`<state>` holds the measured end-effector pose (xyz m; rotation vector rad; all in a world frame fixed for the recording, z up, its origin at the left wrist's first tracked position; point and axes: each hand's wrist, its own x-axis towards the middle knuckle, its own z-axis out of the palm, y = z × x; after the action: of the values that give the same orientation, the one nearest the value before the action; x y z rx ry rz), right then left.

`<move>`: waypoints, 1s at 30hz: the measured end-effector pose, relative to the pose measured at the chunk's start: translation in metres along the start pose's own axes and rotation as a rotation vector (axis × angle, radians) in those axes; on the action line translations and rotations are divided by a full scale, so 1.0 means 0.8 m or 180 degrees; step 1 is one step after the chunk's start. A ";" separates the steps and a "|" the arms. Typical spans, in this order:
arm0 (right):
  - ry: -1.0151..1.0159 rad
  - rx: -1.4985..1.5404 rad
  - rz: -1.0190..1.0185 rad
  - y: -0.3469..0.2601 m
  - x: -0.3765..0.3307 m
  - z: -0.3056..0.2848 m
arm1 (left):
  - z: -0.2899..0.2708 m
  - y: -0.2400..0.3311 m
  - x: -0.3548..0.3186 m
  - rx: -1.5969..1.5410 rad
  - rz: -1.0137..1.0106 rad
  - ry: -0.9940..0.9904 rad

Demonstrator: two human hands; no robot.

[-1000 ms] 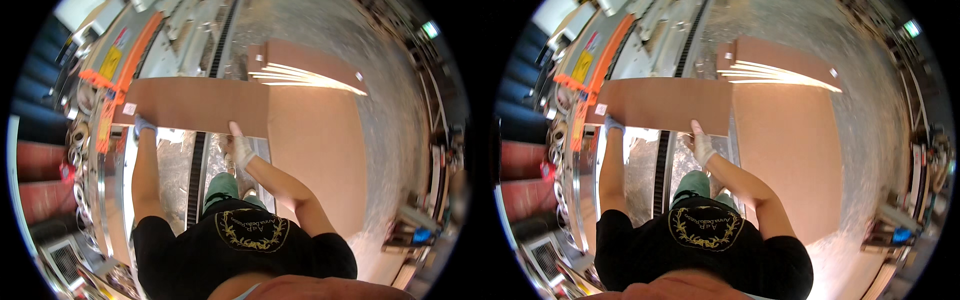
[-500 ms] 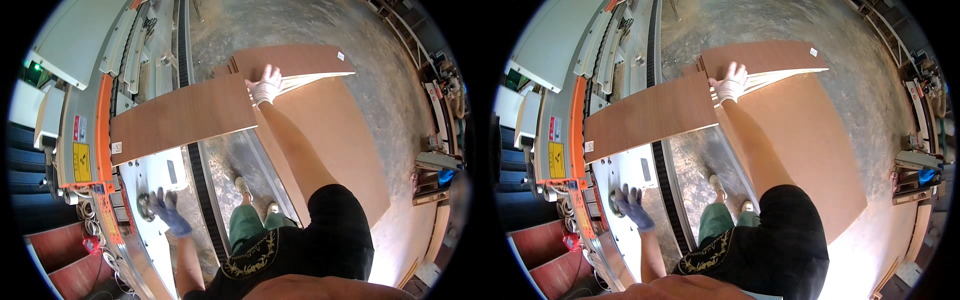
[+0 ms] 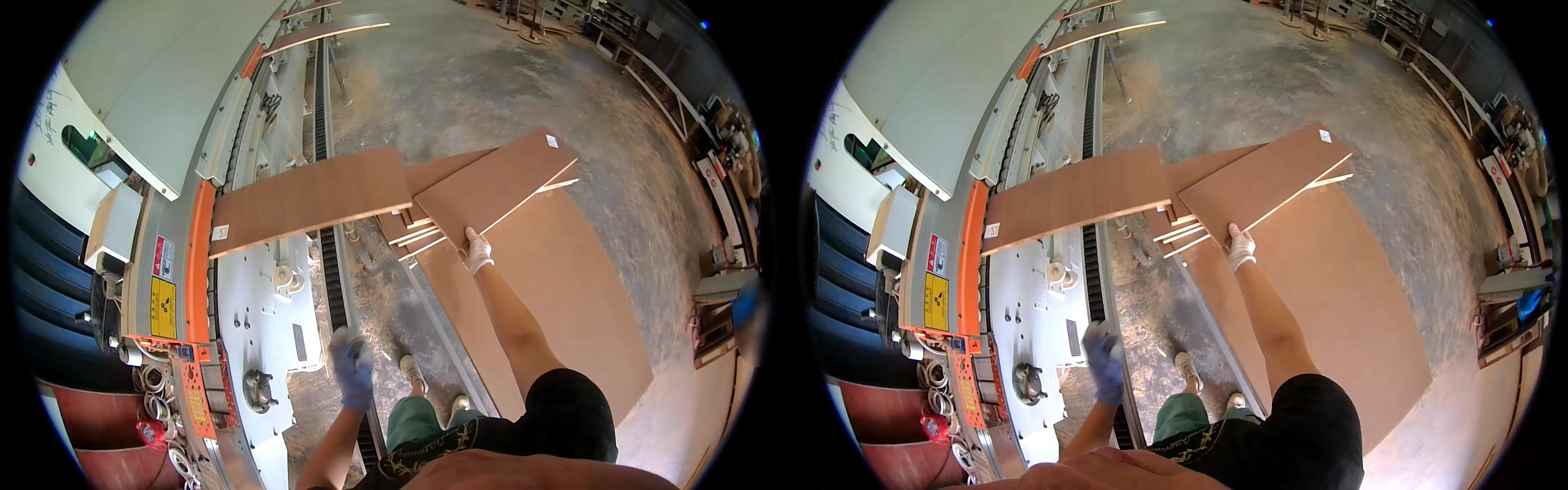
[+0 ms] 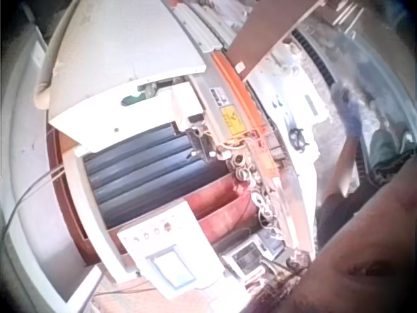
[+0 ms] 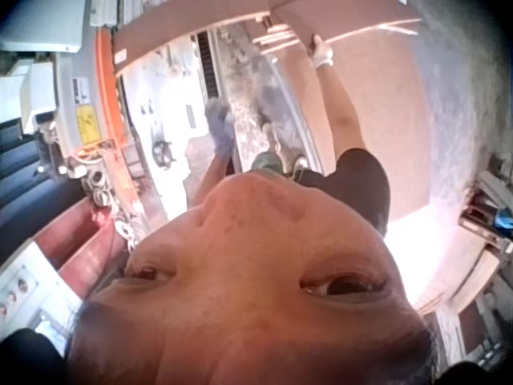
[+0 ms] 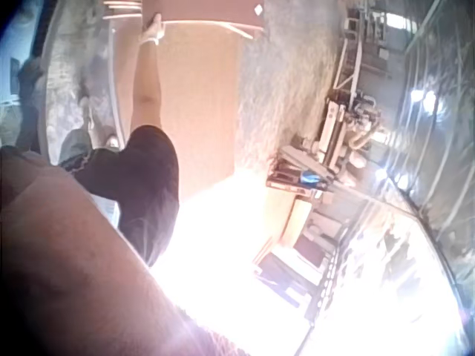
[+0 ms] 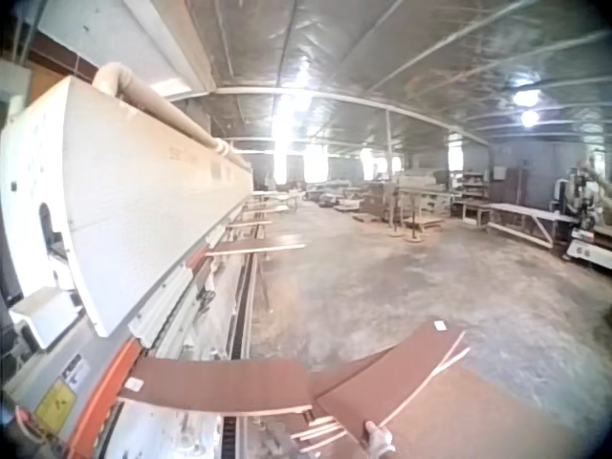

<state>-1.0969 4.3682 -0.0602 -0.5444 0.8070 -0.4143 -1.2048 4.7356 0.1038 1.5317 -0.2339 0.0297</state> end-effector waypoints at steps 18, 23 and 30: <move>-0.1272 0.0412 0.0732 -0.043 -0.262 -0.113 | -0.169 0.040 -0.170 -0.1021 -0.1702 0.0420; -0.1735 -0.0240 0.1157 0.046 -0.383 -0.158 | -0.293 0.019 -0.201 -0.2903 -0.0887 0.2591; -0.1672 -0.0656 0.2375 0.126 -0.538 -0.109 | -0.236 -0.046 -0.183 -0.2462 -0.1097 0.2953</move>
<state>-1.4189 4.6550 0.0717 -0.4722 0.4903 0.4904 -1.3171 4.9398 0.0384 0.6516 0.6913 0.3286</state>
